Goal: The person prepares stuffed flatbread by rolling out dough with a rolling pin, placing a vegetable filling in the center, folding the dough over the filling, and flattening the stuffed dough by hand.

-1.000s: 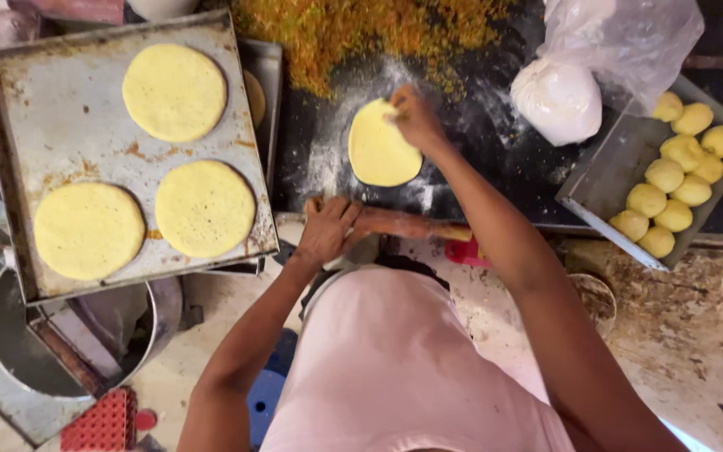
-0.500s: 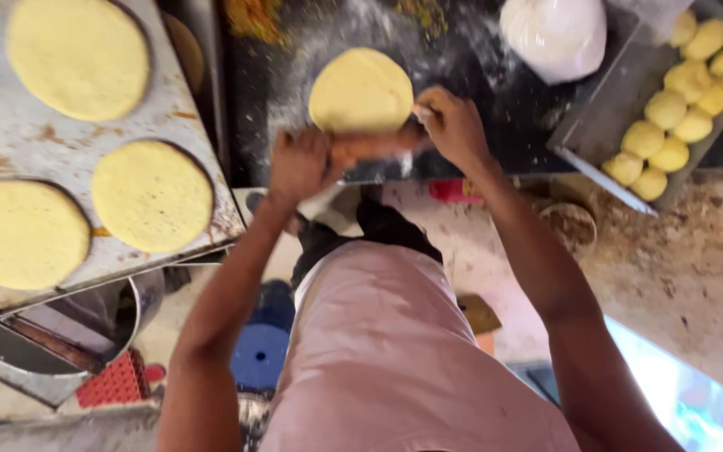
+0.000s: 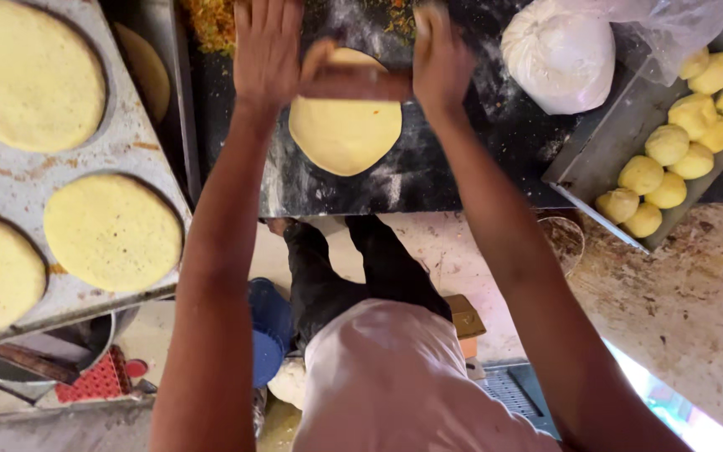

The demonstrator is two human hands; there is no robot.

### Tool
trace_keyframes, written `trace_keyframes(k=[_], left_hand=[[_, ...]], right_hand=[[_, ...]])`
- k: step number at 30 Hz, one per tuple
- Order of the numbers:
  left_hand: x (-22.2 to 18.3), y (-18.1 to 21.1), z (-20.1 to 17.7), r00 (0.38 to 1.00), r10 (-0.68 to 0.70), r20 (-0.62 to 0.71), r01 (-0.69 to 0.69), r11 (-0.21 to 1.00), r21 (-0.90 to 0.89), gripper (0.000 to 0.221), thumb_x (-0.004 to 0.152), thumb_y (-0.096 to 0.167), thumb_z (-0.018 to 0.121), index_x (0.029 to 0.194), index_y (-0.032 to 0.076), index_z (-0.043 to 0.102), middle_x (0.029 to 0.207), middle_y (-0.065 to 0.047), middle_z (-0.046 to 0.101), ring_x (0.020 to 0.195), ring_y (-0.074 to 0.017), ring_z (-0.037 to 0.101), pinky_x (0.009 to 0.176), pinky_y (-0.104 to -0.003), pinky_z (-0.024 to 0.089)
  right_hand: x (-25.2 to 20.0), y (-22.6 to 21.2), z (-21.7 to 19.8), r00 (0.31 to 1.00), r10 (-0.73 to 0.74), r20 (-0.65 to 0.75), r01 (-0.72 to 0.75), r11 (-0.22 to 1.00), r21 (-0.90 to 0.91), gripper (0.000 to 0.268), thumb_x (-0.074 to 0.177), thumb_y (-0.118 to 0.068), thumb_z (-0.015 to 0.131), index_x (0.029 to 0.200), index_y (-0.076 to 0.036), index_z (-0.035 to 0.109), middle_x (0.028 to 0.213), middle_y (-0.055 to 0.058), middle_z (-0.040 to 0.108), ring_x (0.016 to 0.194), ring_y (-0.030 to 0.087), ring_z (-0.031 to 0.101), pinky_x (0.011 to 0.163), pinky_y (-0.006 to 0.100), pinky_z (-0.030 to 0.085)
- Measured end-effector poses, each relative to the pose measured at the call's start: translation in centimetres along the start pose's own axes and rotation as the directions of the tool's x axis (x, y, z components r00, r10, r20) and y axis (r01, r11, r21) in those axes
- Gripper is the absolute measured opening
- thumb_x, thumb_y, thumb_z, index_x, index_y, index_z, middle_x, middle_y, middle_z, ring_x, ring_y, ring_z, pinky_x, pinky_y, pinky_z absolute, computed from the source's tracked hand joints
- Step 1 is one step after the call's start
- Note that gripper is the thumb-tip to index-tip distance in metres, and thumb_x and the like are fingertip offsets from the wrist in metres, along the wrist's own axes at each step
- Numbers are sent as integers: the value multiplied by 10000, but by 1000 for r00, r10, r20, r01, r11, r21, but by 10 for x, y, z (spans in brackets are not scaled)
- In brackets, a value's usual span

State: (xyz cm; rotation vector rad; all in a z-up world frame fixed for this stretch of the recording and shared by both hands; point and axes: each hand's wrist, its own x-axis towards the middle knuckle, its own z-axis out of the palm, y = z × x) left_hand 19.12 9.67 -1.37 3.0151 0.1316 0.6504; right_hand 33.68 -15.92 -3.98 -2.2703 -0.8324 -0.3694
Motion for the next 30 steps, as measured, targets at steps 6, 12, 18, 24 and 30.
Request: trace_keyframes(k=[6,12,18,24,30], left_hand=[[-136,74,-63,899,-142,414,187,980,-70,875,935,843,465,1137,4,610,1183,-195,608,1128,-341,526,1051,-575,332],[-170,108,-83,963,-233,134,253,953,-167,672,978,664,486,1199,46,632,1131,-137,620,1095,-339,560,965,-574,359],[-85,30,-33,910,-393,134,404,912,-66,597,1088,604,396,1090,44,606,1005,-185,625,888,-354,611,781,-506,474],[-17,-39,-1,871,-438,222,468,877,-105,524,1192,532,347,1243,85,616,895,-231,699,754,-438,662,670,-571,512],[-114,31,-48,959,-219,182,233,970,-61,705,1016,675,378,1097,23,632,983,-204,683,863,-353,640,847,-531,453]], right_hand=[[-144,-72,-72,996,-25,83,39,984,-173,225,1081,-225,506,1099,-102,694,1051,85,699,975,317,611,895,488,420],[-130,-89,-111,968,-93,234,86,995,41,142,1073,-182,543,1089,-85,646,1064,102,662,1007,338,576,909,488,374],[0,-32,5,928,-284,242,314,945,-92,132,1067,-169,573,1148,-89,640,1065,157,662,1004,378,616,886,520,445],[80,-5,74,889,-396,231,401,916,26,138,1086,-211,592,1158,-94,608,946,209,699,903,442,669,779,545,511],[-70,-58,-20,974,-128,184,154,979,-131,210,1086,-258,503,1114,-94,632,1005,125,661,945,346,619,867,500,434]])
